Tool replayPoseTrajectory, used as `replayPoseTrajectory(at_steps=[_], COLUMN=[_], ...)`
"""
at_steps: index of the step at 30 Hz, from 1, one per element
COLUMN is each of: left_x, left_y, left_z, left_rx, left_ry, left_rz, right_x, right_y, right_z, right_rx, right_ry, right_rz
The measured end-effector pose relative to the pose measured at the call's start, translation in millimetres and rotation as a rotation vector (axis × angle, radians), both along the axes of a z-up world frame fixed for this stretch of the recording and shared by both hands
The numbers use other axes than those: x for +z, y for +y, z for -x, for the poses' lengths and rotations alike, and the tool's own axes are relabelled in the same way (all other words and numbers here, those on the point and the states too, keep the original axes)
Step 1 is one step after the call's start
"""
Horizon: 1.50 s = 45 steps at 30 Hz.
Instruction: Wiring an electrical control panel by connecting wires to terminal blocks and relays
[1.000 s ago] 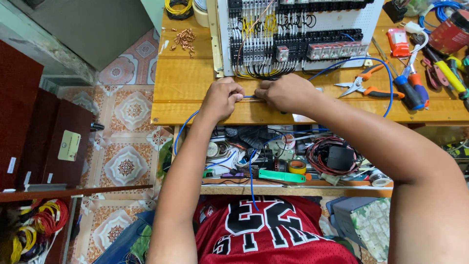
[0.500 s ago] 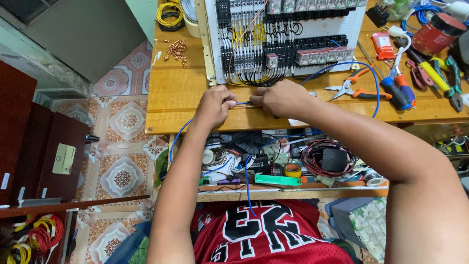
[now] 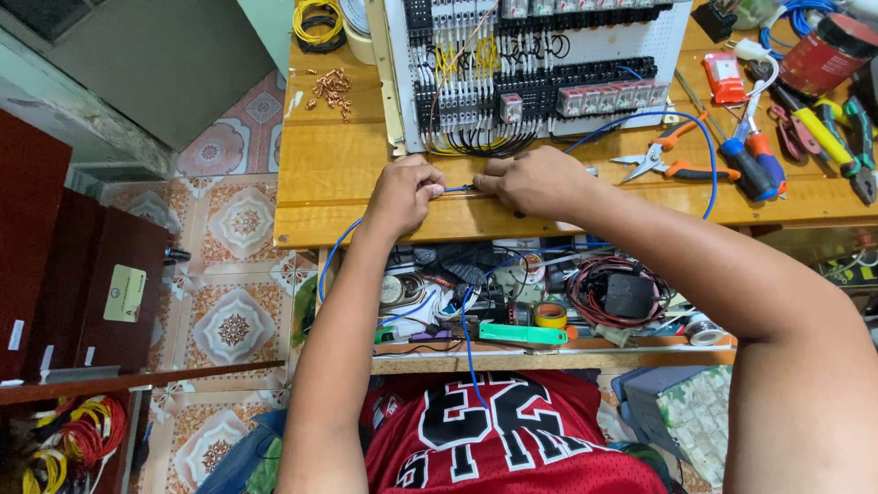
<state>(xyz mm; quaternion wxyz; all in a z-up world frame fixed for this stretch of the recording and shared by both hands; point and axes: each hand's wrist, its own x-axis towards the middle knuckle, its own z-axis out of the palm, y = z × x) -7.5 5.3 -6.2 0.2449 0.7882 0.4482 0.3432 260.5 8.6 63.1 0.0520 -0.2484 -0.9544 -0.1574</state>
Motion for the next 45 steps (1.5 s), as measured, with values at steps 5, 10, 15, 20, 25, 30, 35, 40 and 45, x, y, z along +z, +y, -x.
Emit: replayPoseTrajectory(at_steps=[5, 10, 15, 20, 25, 30, 35, 40, 45], left_x=[-1, -4, -5, -4, -2, 5, 15, 18, 20], left_y=[2, 4, 4, 4, 5, -6, -13, -20, -24], left_z=[1, 2, 1, 1, 0, -1, 1, -1, -2], left_rx=[-0.001, -0.025, -0.013, -0.010, -0.006, 0.023, 0.016, 0.049, 0.010], left_ry=[0.009, 0.009, 0.005, 0.011, 0.030, -0.037, -0.114, -0.161, -0.213], left_rz=[0.001, -0.021, -0.015, -0.011, -0.026, -0.015, -0.065, -0.104, -0.179], right_x=[5, 0, -2, 19, 12, 19, 10, 0, -15], right_y=[-1, 0, 2, 2, 8, -15, -39, -38, -30], right_z=[0, -3, -7, -20, -40, -42, -36, -26, -16], right_rx=[0.014, 0.014, 0.006, -0.030, -0.013, -0.019, -0.052, -0.018, -0.023], right_ry=[0.003, 0.037, 0.023, -0.053, 0.037, 0.230, 0.231, 0.203, 0.261], right_rz=[-0.001, -0.011, -0.007, 0.057, 0.061, 0.135, 0.213, 0.132, 0.165])
